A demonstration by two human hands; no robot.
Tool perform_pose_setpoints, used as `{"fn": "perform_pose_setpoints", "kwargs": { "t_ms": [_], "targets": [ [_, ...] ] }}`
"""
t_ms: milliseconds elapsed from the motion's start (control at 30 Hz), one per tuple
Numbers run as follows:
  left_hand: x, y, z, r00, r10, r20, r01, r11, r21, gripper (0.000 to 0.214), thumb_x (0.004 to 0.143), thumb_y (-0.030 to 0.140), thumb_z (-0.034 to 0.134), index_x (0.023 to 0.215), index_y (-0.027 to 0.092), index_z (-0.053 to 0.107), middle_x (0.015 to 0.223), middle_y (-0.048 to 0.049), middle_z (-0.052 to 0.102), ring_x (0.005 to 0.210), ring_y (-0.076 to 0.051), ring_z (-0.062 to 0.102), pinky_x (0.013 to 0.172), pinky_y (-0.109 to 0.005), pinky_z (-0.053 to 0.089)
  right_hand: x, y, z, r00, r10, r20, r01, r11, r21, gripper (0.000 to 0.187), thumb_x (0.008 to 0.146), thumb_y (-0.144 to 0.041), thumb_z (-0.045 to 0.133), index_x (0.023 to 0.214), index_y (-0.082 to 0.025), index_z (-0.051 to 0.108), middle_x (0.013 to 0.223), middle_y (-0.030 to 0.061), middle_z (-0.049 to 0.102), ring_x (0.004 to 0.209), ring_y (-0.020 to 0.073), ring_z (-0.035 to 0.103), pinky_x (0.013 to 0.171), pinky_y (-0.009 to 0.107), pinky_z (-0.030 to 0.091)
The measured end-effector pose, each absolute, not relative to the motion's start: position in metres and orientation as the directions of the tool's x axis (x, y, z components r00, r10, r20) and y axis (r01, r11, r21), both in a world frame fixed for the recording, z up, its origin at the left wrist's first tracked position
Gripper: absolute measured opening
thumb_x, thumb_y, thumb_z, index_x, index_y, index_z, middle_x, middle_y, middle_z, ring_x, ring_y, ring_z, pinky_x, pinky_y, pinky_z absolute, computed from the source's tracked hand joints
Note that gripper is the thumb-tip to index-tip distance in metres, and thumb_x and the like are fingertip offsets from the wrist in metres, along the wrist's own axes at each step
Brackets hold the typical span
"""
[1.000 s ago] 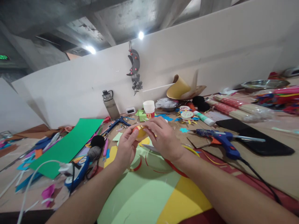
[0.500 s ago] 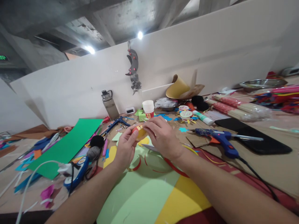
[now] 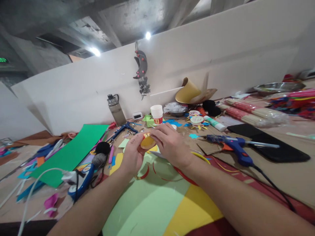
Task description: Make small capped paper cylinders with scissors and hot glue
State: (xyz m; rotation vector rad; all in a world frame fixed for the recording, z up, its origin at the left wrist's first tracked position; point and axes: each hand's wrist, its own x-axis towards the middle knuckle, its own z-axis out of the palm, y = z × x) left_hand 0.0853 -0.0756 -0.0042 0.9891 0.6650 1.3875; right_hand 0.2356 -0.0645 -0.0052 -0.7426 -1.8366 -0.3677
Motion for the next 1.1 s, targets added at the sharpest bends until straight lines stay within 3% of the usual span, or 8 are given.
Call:
{"fn": "perform_pose_setpoints", "kwargs": {
  "t_ms": [233,700,1100],
  "targets": [
    [0.0841,-0.0761,0.0017,0.102,0.994,0.049,-0.506,0.009,0.863,0.025,0.063,0.030,0.081,0.078,0.016,0.066,0.079,-0.0003,0.066,0.072,-0.012,0.061,0.068,-0.025,0.050,0.2312,-0.0647,-0.0077,-0.262,0.309,0.915,0.635,0.769,-0.078,0.013,0.092,-0.017,0.056,0.096,-0.021,0.068,0.090,0.0085,0.068,0.086,0.0223,0.060,0.074,0.037,0.052],
    [0.0839,-0.0744,-0.0009,0.095,0.991,0.097,-0.487,-0.039,0.873,0.021,0.066,0.027,0.078,0.078,0.016,0.065,0.080,-0.0010,0.069,0.073,-0.013,0.064,0.075,-0.029,0.053,0.2306,-0.0629,-0.0104,-0.260,0.318,0.911,0.634,0.768,-0.087,0.011,0.092,-0.016,0.056,0.092,-0.021,0.065,0.088,0.0074,0.066,0.085,0.0211,0.058,0.072,0.035,0.051],
    [0.0842,-0.0760,-0.0002,0.102,0.989,0.103,-0.496,-0.039,0.868,0.020,0.067,0.025,0.078,0.078,0.016,0.064,0.080,-0.0017,0.069,0.073,-0.012,0.063,0.073,-0.026,0.054,0.2307,-0.0632,-0.0108,-0.257,0.322,0.911,0.623,0.776,-0.099,0.009,0.091,-0.016,0.056,0.092,-0.019,0.065,0.090,0.0089,0.066,0.087,0.0220,0.057,0.075,0.036,0.051]
  ]
}}
